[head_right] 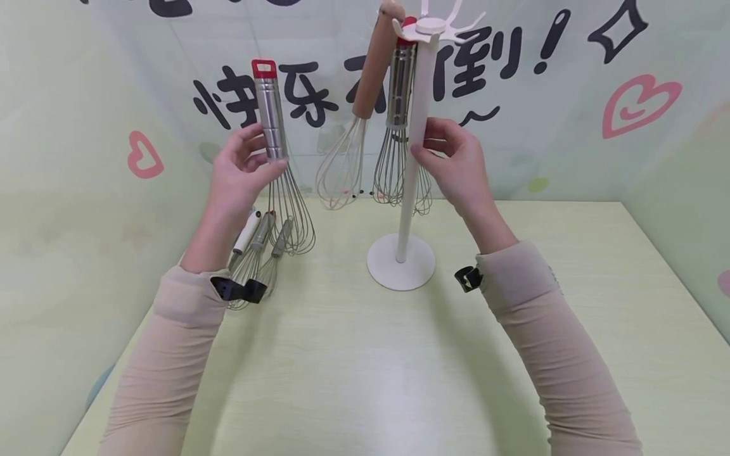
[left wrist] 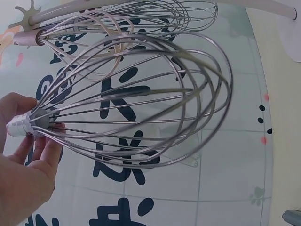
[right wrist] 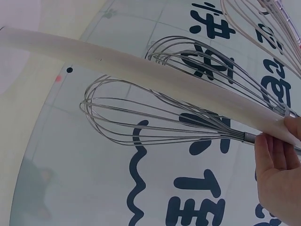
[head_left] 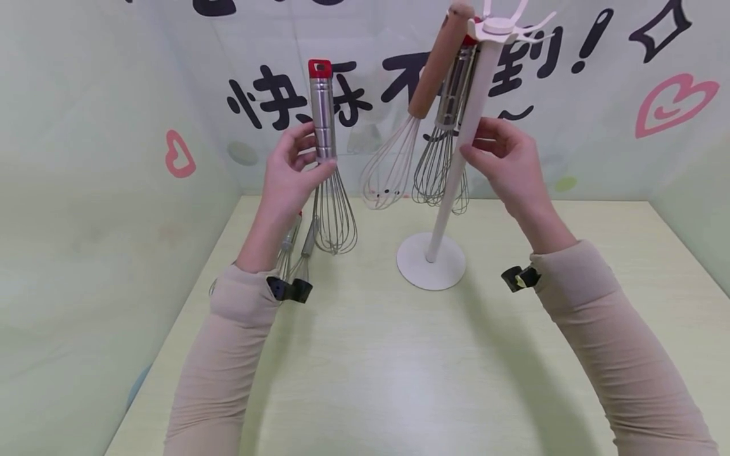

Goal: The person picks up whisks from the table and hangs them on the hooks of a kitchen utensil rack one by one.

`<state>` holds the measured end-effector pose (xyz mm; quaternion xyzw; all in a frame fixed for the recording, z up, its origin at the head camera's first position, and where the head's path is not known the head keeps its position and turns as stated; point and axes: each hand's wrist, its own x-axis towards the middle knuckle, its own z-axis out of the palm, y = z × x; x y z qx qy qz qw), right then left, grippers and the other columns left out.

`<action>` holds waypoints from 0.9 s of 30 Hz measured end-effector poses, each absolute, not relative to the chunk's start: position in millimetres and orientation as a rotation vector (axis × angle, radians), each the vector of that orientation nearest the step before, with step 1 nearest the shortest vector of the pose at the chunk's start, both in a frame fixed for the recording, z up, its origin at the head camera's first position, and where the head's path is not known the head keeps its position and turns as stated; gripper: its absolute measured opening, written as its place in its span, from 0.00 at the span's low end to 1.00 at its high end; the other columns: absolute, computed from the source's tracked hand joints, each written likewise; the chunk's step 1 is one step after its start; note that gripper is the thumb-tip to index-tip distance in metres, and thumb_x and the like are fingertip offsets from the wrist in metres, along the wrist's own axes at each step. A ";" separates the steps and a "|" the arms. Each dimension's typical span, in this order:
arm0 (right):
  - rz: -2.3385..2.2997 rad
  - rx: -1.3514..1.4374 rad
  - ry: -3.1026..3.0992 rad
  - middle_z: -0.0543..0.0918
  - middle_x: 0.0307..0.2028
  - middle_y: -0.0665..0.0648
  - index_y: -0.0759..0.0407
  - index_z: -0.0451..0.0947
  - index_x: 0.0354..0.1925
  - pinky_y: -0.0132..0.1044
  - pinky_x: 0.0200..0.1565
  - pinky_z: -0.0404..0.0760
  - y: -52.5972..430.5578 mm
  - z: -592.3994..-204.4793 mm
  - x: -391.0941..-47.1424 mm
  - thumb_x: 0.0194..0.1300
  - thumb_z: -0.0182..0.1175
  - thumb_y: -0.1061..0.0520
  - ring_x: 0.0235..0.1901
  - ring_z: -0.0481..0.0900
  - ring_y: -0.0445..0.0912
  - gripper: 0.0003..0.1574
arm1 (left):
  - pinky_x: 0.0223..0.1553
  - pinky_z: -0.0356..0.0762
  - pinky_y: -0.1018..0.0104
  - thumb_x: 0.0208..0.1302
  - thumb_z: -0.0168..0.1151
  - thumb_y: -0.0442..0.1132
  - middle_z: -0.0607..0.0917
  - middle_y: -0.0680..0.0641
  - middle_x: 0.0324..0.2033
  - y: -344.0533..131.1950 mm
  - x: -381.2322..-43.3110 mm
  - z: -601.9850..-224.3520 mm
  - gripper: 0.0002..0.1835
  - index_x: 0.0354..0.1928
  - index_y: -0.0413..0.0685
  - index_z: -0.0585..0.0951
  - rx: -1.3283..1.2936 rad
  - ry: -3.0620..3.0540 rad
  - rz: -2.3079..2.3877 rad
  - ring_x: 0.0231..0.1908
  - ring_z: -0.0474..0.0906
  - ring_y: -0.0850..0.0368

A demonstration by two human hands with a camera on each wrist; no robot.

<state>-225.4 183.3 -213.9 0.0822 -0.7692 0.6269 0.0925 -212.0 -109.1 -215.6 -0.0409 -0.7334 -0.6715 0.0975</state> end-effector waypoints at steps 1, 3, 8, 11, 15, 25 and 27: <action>1.841 0.253 -2.286 0.80 0.47 0.47 0.57 0.75 0.58 0.31 0.55 0.81 182.9 -214.1 -225.5 0.62 0.61 0.61 0.48 0.79 0.40 0.24 | 0.62 0.73 0.58 0.56 0.63 0.27 0.74 0.48 0.56 -109.1 -211.9 -216.0 0.34 0.64 0.53 0.68 -0.123 -2.175 -1.984 0.54 0.74 0.55; 1.843 0.273 -2.267 0.80 0.45 0.46 0.58 0.76 0.56 0.30 0.53 0.81 182.5 -214.5 -226.0 0.62 0.61 0.62 0.46 0.79 0.39 0.23 | 0.63 0.73 0.58 0.56 0.63 0.27 0.74 0.48 0.56 -109.0 -211.7 -216.5 0.34 0.65 0.53 0.68 -0.122 -2.174 -1.988 0.55 0.74 0.55; 1.866 0.295 -2.222 0.80 0.41 0.44 0.59 0.77 0.52 0.27 0.49 0.82 181.8 -215.0 -227.2 0.61 0.61 0.64 0.39 0.81 0.37 0.20 | 0.63 0.73 0.58 0.55 0.63 0.27 0.74 0.48 0.56 -109.2 -211.0 -216.1 0.34 0.65 0.53 0.68 -0.125 -2.164 -1.997 0.55 0.74 0.55; 1.841 0.283 -2.232 0.80 0.41 0.44 0.58 0.77 0.53 0.28 0.49 0.82 180.9 -215.0 -227.7 0.61 0.62 0.63 0.38 0.82 0.36 0.20 | 0.63 0.73 0.58 0.55 0.64 0.27 0.74 0.48 0.57 -109.1 -209.7 -214.6 0.34 0.65 0.54 0.68 -0.129 -2.161 -1.992 0.55 0.74 0.55; 1.810 0.263 -2.246 0.80 0.42 0.44 0.58 0.77 0.54 0.32 0.52 0.82 180.0 -215.2 -228.0 0.61 0.62 0.62 0.38 0.81 0.36 0.21 | 0.63 0.73 0.59 0.55 0.64 0.27 0.74 0.47 0.57 -108.4 -207.7 -211.7 0.34 0.65 0.53 0.68 -0.151 -2.148 -1.990 0.56 0.74 0.54; 1.823 0.240 -2.229 0.81 0.42 0.45 0.59 0.77 0.54 0.34 0.53 0.82 175.8 -215.4 -229.2 0.61 0.63 0.62 0.39 0.81 0.37 0.21 | 0.61 0.75 0.60 0.54 0.64 0.25 0.75 0.48 0.54 -105.2 -203.6 -205.0 0.33 0.63 0.51 0.70 -0.219 -2.097 -1.999 0.53 0.75 0.54; 1.825 0.242 -2.223 0.81 0.41 0.45 0.59 0.77 0.53 0.33 0.52 0.82 174.5 -215.4 -229.4 0.60 0.63 0.63 0.39 0.81 0.37 0.21 | 0.61 0.75 0.61 0.54 0.64 0.26 0.75 0.48 0.54 -104.4 -203.2 -204.3 0.33 0.63 0.52 0.70 -0.227 -2.093 -1.997 0.54 0.75 0.54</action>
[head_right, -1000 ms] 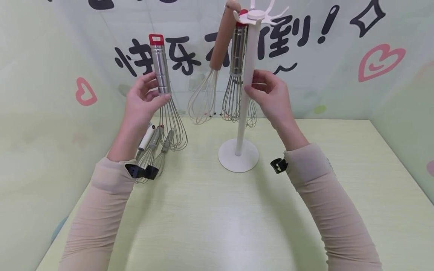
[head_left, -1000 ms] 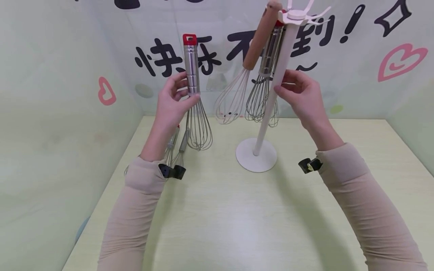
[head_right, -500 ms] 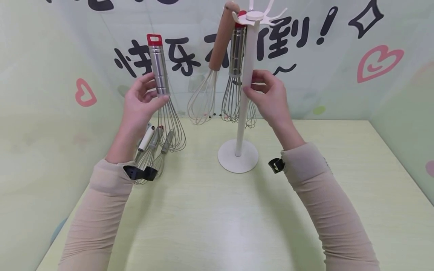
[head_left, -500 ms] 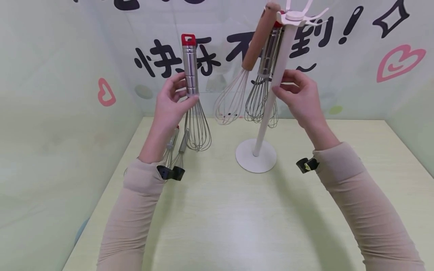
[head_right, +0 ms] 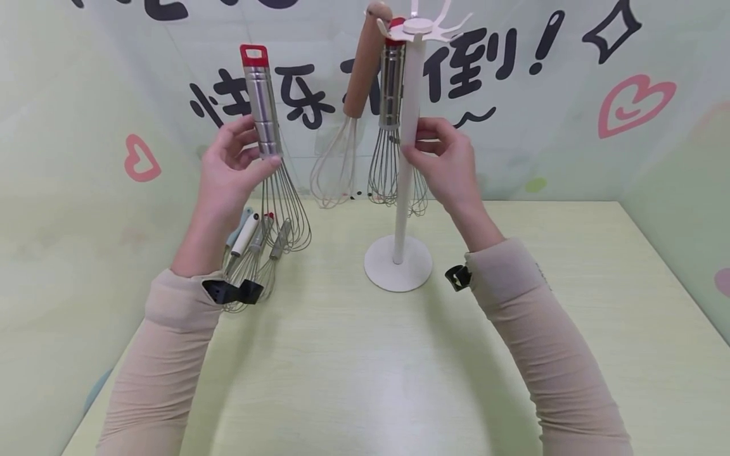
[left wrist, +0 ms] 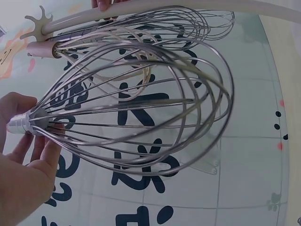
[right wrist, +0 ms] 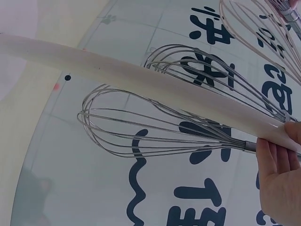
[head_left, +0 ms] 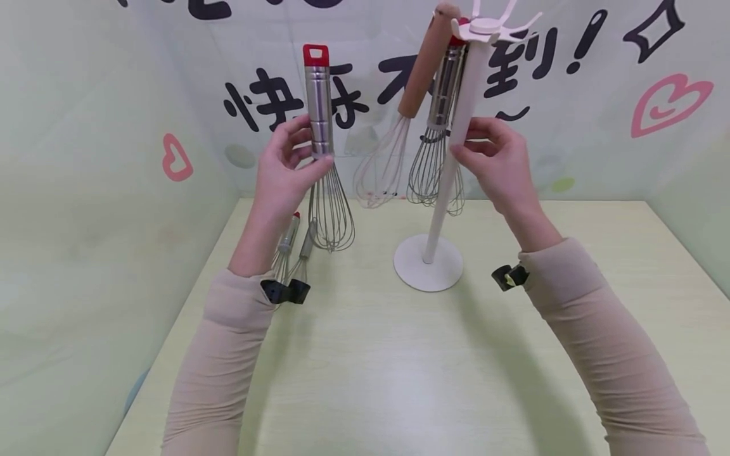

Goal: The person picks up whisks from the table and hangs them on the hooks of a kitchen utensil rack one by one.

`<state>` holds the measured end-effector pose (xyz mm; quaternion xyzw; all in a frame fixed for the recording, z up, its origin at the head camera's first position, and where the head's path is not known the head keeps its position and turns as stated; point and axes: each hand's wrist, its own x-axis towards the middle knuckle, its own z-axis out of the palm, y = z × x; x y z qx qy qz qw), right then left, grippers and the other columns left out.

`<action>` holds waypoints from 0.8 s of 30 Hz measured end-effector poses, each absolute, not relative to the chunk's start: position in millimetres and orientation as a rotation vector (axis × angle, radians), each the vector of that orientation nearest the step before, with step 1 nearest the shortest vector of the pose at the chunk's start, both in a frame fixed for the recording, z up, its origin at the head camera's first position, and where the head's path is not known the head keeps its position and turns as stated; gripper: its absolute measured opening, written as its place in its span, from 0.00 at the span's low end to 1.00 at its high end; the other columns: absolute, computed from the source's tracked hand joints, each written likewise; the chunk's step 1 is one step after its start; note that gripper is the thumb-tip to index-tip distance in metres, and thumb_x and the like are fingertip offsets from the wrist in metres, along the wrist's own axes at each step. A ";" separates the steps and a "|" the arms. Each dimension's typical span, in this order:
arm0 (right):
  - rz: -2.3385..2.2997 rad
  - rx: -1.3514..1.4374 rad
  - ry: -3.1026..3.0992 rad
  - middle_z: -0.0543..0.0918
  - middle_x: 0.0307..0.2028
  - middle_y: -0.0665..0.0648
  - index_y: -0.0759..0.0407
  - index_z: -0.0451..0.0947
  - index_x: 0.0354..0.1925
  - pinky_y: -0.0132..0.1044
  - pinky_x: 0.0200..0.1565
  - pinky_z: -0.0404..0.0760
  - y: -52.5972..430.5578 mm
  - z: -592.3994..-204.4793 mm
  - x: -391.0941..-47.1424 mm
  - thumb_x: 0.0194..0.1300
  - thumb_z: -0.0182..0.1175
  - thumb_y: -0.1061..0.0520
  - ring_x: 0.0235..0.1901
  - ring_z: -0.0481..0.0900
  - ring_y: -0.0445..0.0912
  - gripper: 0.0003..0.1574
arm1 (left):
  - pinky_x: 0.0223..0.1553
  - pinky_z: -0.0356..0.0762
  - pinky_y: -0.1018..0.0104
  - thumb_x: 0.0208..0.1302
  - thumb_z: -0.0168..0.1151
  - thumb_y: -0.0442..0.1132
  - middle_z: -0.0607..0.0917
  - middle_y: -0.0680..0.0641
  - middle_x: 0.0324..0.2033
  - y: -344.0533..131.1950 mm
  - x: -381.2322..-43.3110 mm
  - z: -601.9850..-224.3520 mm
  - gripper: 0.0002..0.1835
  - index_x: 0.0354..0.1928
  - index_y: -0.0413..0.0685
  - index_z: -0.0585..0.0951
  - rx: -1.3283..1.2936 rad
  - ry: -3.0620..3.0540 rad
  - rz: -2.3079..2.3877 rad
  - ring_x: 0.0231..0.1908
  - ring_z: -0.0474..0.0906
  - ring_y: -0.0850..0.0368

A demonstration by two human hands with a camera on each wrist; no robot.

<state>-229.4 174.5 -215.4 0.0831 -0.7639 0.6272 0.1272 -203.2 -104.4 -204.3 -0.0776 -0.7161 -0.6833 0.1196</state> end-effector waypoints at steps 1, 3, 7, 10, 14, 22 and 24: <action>1.822 0.243 -2.222 0.81 0.41 0.45 0.59 0.77 0.53 0.32 0.51 0.82 173.5 -215.6 -229.5 0.60 0.63 0.63 0.39 0.81 0.37 0.21 | 0.61 0.75 0.61 0.54 0.64 0.26 0.75 0.48 0.54 -104.3 -202.7 -203.9 0.33 0.63 0.52 0.70 -0.230 -2.092 -1.997 0.54 0.75 0.54; 1.824 0.245 -2.213 0.81 0.41 0.44 0.60 0.78 0.52 0.30 0.49 0.82 171.8 -215.9 -229.8 0.60 0.63 0.63 0.38 0.81 0.37 0.20 | 0.60 0.75 0.62 0.54 0.64 0.26 0.75 0.48 0.54 -104.1 -201.8 -203.2 0.34 0.63 0.52 0.70 -0.239 -2.089 -1.995 0.54 0.75 0.54; 1.846 0.240 -2.183 0.81 0.40 0.44 0.60 0.78 0.52 0.28 0.47 0.81 167.8 -216.7 -230.5 0.59 0.63 0.64 0.38 0.81 0.37 0.20 | 0.59 0.76 0.64 0.53 0.64 0.25 0.75 0.47 0.54 -103.0 -200.6 -201.2 0.34 0.63 0.51 0.70 -0.267 -2.067 -2.001 0.54 0.75 0.54; 1.870 0.240 -2.158 0.81 0.40 0.45 0.61 0.78 0.51 0.29 0.48 0.81 164.8 -216.8 -231.2 0.59 0.63 0.65 0.38 0.81 0.38 0.20 | 0.58 0.77 0.65 0.53 0.64 0.24 0.75 0.47 0.54 -102.2 -199.5 -199.2 0.34 0.63 0.51 0.70 -0.277 -2.048 -2.014 0.53 0.75 0.54; 1.863 0.236 -2.166 0.81 0.41 0.46 0.61 0.77 0.52 0.35 0.53 0.81 161.2 -216.1 -230.7 0.59 0.63 0.65 0.39 0.80 0.39 0.21 | 0.58 0.77 0.65 0.53 0.64 0.24 0.75 0.47 0.54 -101.4 -198.3 -197.1 0.34 0.63 0.51 0.70 -0.280 -2.041 -2.018 0.54 0.76 0.53; 1.839 0.238 -2.180 0.81 0.42 0.47 0.61 0.77 0.52 0.37 0.54 0.81 154.9 -216.6 -229.4 0.59 0.63 0.64 0.41 0.80 0.40 0.21 | 0.58 0.78 0.64 0.52 0.65 0.24 0.75 0.46 0.55 -98.5 -197.5 -194.5 0.34 0.63 0.50 0.71 -0.282 -2.041 -2.015 0.53 0.76 0.53; 1.836 0.235 -2.184 0.81 0.42 0.48 0.61 0.76 0.51 0.38 0.54 0.81 153.2 -216.6 -229.4 0.59 0.64 0.64 0.42 0.80 0.41 0.21 | 0.58 0.78 0.64 0.52 0.65 0.24 0.75 0.46 0.55 -97.9 -197.6 -193.7 0.34 0.63 0.50 0.71 -0.275 -2.044 -2.012 0.53 0.76 0.53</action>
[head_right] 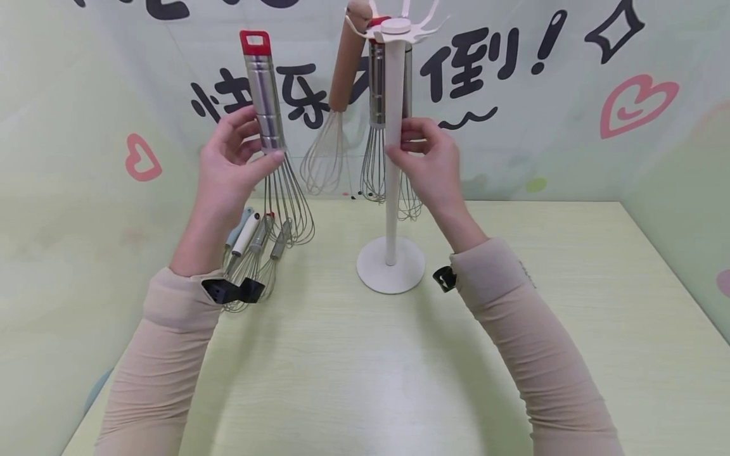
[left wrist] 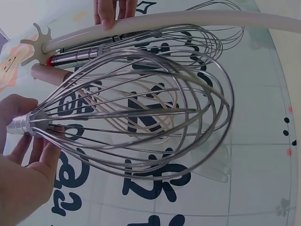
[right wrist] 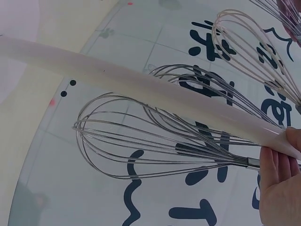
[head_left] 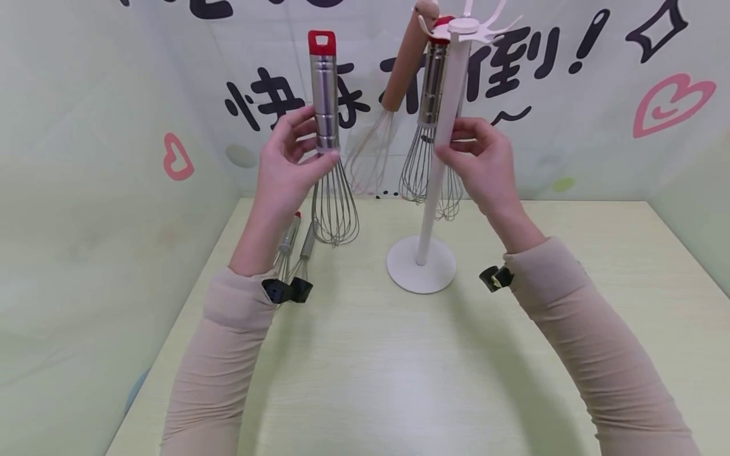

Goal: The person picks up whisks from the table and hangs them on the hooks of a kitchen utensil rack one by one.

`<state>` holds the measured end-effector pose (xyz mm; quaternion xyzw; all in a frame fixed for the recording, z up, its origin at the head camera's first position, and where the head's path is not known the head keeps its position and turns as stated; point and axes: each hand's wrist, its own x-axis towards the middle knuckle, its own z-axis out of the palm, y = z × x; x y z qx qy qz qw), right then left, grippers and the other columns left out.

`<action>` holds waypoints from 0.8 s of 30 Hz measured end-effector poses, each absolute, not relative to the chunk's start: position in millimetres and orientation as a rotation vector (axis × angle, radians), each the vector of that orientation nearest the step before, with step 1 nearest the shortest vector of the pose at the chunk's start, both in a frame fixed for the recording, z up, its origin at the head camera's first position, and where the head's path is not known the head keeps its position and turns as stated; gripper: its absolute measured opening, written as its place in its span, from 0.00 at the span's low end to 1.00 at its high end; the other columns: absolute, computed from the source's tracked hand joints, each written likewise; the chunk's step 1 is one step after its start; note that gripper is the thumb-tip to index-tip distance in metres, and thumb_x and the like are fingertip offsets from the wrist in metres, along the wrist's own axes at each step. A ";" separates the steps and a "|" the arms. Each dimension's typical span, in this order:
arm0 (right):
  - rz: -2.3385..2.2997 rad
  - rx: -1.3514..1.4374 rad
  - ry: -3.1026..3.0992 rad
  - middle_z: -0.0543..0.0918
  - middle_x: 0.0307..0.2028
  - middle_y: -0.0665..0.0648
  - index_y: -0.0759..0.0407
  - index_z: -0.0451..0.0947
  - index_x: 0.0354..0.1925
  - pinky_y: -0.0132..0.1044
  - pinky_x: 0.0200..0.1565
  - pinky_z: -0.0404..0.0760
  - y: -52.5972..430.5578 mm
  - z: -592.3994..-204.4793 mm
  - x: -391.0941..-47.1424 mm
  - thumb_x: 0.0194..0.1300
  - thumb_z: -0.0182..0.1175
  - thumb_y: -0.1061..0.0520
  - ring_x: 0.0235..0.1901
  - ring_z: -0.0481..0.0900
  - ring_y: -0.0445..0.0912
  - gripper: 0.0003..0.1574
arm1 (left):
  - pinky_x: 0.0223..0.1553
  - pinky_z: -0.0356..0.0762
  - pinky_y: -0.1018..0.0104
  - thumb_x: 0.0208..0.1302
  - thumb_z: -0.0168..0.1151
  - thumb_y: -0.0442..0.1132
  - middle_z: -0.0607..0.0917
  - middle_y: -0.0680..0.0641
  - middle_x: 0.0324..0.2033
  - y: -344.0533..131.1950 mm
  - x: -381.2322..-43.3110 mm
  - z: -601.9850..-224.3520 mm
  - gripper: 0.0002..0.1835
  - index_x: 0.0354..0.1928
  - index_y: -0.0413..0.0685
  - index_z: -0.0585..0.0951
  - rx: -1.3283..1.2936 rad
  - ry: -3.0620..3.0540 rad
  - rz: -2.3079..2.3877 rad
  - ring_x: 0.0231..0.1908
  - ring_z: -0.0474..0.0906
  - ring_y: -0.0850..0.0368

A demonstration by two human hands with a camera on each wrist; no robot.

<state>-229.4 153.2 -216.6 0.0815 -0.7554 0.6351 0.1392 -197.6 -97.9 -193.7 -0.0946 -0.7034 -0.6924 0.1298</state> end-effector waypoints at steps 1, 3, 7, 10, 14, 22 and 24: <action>1.831 0.233 -2.187 0.81 0.42 0.49 0.61 0.76 0.51 0.38 0.55 0.81 152.3 -216.7 -229.3 0.59 0.64 0.64 0.42 0.80 0.41 0.21 | 0.58 0.78 0.64 0.52 0.65 0.24 0.75 0.46 0.55 -97.8 -197.7 -193.4 0.34 0.63 0.50 0.71 -0.273 -2.045 -2.008 0.53 0.76 0.53; 1.816 0.230 -2.197 0.81 0.44 0.50 0.61 0.76 0.52 0.38 0.55 0.81 150.5 -216.9 -229.2 0.59 0.64 0.64 0.43 0.80 0.42 0.21 | 0.58 0.78 0.64 0.52 0.65 0.24 0.75 0.46 0.55 -97.6 -198.1 -192.9 0.34 0.63 0.49 0.71 -0.271 -2.050 -1.999 0.53 0.76 0.53; 1.787 0.224 -2.206 0.81 0.45 0.51 0.60 0.76 0.52 0.36 0.53 0.82 147.0 -217.2 -229.0 0.59 0.64 0.63 0.43 0.80 0.42 0.21 | 0.58 0.77 0.65 0.53 0.65 0.25 0.76 0.46 0.55 -97.9 -199.0 -192.8 0.34 0.64 0.48 0.71 -0.280 -2.058 -1.954 0.52 0.76 0.54; 1.785 0.219 -2.191 0.81 0.43 0.50 0.60 0.77 0.51 0.34 0.50 0.82 143.7 -217.0 -229.7 0.58 0.66 0.63 0.41 0.80 0.42 0.21 | 0.58 0.77 0.66 0.53 0.65 0.25 0.76 0.46 0.54 -98.3 -200.0 -193.5 0.33 0.64 0.47 0.71 -0.297 -2.042 -1.938 0.51 0.76 0.54; 1.796 0.215 -2.167 0.81 0.39 0.48 0.61 0.78 0.50 0.32 0.48 0.82 139.2 -216.8 -230.4 0.57 0.67 0.63 0.39 0.80 0.41 0.20 | 0.59 0.77 0.65 0.52 0.66 0.25 0.76 0.45 0.54 -98.2 -201.0 -194.3 0.34 0.63 0.48 0.71 -0.312 -2.007 -1.960 0.52 0.76 0.53; 1.762 0.210 -2.174 0.81 0.40 0.50 0.61 0.78 0.50 0.33 0.48 0.83 132.9 -217.6 -229.8 0.57 0.66 0.63 0.40 0.80 0.41 0.20 | 0.57 0.78 0.65 0.53 0.67 0.28 0.78 0.41 0.56 -95.5 -202.3 -192.5 0.35 0.65 0.54 0.71 -0.278 -2.026 -1.971 0.52 0.78 0.51; 1.759 0.207 -2.179 0.81 0.41 0.51 0.61 0.78 0.50 0.33 0.48 0.83 133.0 -218.1 -229.0 0.57 0.66 0.63 0.40 0.80 0.42 0.21 | 0.57 0.78 0.65 0.53 0.68 0.28 0.78 0.41 0.57 -94.3 -202.0 -191.7 0.36 0.65 0.55 0.72 -0.267 -2.026 -1.984 0.52 0.78 0.51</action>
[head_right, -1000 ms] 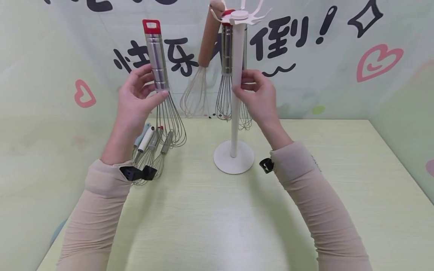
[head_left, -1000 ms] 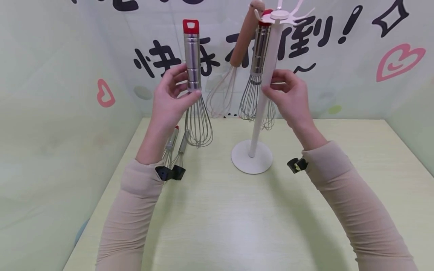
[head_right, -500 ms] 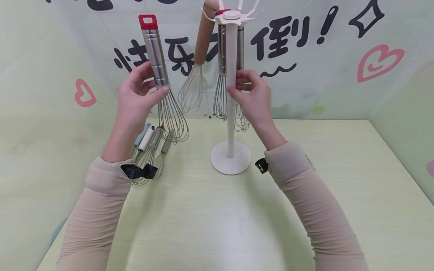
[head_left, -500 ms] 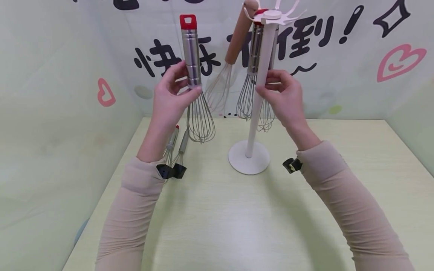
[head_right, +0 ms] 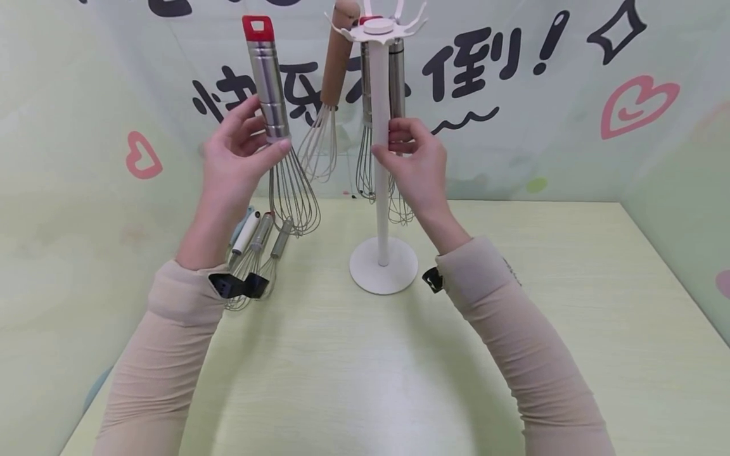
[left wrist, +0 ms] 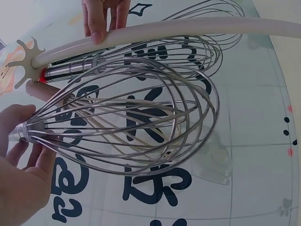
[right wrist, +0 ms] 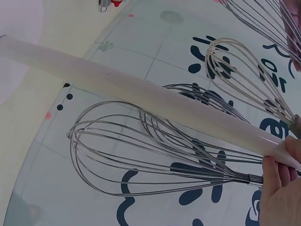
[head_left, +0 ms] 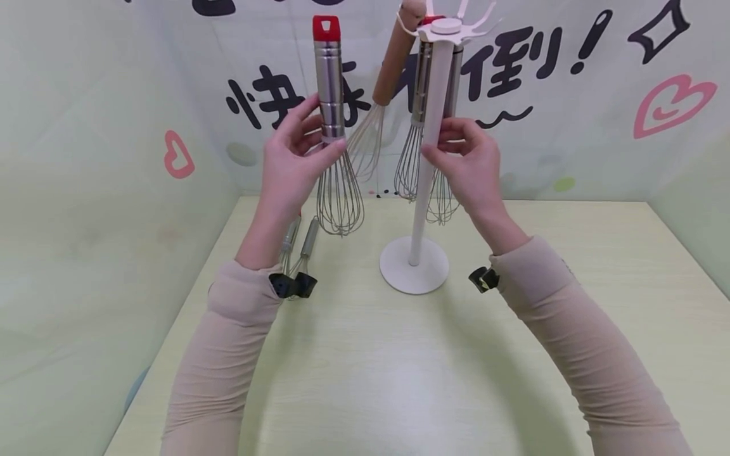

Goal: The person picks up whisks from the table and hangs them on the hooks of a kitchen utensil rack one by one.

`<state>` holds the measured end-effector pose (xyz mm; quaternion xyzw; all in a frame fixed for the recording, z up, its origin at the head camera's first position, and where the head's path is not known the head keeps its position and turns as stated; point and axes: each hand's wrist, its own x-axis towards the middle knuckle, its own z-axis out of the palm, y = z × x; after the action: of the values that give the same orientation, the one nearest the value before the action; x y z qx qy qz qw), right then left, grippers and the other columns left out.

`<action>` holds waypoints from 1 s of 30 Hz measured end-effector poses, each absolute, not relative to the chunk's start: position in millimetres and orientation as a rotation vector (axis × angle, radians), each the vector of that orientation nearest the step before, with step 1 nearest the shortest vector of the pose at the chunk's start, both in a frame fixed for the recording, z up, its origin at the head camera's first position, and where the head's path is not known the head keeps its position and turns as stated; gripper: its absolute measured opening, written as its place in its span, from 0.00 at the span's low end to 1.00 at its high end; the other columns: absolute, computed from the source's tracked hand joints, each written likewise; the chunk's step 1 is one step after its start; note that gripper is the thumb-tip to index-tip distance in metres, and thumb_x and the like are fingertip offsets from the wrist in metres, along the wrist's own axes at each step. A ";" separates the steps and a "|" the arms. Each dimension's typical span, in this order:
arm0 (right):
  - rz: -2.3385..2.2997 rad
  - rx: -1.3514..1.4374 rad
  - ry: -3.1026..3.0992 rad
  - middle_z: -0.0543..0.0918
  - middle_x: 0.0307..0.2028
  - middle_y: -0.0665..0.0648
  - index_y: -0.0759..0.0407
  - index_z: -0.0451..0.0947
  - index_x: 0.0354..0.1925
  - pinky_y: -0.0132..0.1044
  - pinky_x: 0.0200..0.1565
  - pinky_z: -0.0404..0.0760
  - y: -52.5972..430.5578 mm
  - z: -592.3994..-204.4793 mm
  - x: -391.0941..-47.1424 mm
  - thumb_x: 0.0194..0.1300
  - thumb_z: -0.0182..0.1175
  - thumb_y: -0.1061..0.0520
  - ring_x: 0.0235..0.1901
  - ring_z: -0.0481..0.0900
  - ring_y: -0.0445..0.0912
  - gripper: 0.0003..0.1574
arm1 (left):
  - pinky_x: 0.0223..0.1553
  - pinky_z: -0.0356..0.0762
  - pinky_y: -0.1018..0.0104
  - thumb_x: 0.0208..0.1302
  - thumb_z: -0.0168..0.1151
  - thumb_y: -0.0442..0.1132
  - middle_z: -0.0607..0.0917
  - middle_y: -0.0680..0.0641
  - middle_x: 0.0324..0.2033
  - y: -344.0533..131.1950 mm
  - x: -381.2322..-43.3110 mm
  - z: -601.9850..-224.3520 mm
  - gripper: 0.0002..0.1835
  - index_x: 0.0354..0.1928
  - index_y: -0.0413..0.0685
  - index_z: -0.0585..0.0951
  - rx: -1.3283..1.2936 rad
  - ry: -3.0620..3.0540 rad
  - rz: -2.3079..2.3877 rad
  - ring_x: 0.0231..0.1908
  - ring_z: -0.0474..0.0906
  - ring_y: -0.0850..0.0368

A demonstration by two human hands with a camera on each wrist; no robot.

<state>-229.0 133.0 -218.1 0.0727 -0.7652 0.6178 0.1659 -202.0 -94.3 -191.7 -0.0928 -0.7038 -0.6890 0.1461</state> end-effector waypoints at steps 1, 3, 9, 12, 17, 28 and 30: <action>1.762 0.208 -2.178 0.81 0.41 0.51 0.61 0.78 0.50 0.33 0.49 0.83 133.3 -218.3 -229.0 0.57 0.66 0.63 0.40 0.80 0.41 0.21 | 0.57 0.78 0.65 0.53 0.68 0.28 0.78 0.42 0.57 -93.7 -202.1 -191.5 0.36 0.65 0.55 0.72 -0.265 -2.027 -1.986 0.52 0.78 0.51; 1.770 0.217 -2.173 0.81 0.41 0.50 0.62 0.77 0.50 0.32 0.48 0.83 134.2 -218.4 -228.8 0.58 0.66 0.64 0.40 0.80 0.41 0.20 | 0.57 0.78 0.65 0.53 0.68 0.28 0.78 0.42 0.58 -92.5 -202.4 -191.3 0.36 0.65 0.55 0.72 -0.258 -2.027 -1.988 0.52 0.78 0.51; 1.809 0.284 -2.155 0.80 0.40 0.46 0.66 0.76 0.51 0.30 0.50 0.82 139.3 -218.3 -229.0 0.59 0.62 0.69 0.40 0.80 0.38 0.20 | 0.56 0.79 0.65 0.53 0.68 0.27 0.78 0.43 0.58 -90.7 -203.5 -192.1 0.36 0.65 0.55 0.72 -0.246 -2.022 -1.986 0.51 0.79 0.51; 1.819 0.294 -2.165 0.81 0.41 0.48 0.66 0.77 0.51 0.31 0.51 0.82 142.2 -218.1 -229.8 0.59 0.62 0.69 0.40 0.81 0.38 0.20 | 0.56 0.80 0.65 0.53 0.68 0.28 0.78 0.43 0.57 -89.9 -203.7 -192.1 0.36 0.65 0.56 0.72 -0.251 -2.017 -1.970 0.51 0.80 0.51; 1.818 0.296 -2.198 0.82 0.46 0.53 0.62 0.77 0.52 0.34 0.53 0.81 143.6 -217.3 -229.3 0.60 0.63 0.67 0.43 0.82 0.40 0.21 | 0.55 0.80 0.64 0.53 0.68 0.27 0.79 0.42 0.56 -87.4 -204.4 -191.5 0.35 0.64 0.55 0.72 -0.269 -2.004 -1.951 0.50 0.80 0.51; 1.795 0.296 -2.195 0.82 0.48 0.57 0.64 0.75 0.54 0.33 0.55 0.80 138.6 -215.9 -229.2 0.60 0.63 0.66 0.45 0.81 0.40 0.22 | 0.52 0.81 0.67 0.54 0.67 0.29 0.78 0.43 0.53 -85.3 -205.4 -192.2 0.33 0.64 0.54 0.73 -0.320 -2.028 -1.797 0.45 0.79 0.55; 1.790 0.296 -2.187 0.82 0.47 0.57 0.64 0.76 0.53 0.33 0.55 0.80 137.5 -215.7 -229.0 0.59 0.63 0.66 0.44 0.81 0.41 0.21 | 0.52 0.81 0.68 0.54 0.67 0.28 0.78 0.44 0.53 -84.9 -205.8 -192.1 0.33 0.63 0.54 0.73 -0.319 -2.028 -1.785 0.45 0.79 0.55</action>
<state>-229.0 137.5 -215.7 0.1030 -0.7611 0.6228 0.1493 -205.8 -84.9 -192.1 -0.1145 -0.7290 -0.6417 0.2091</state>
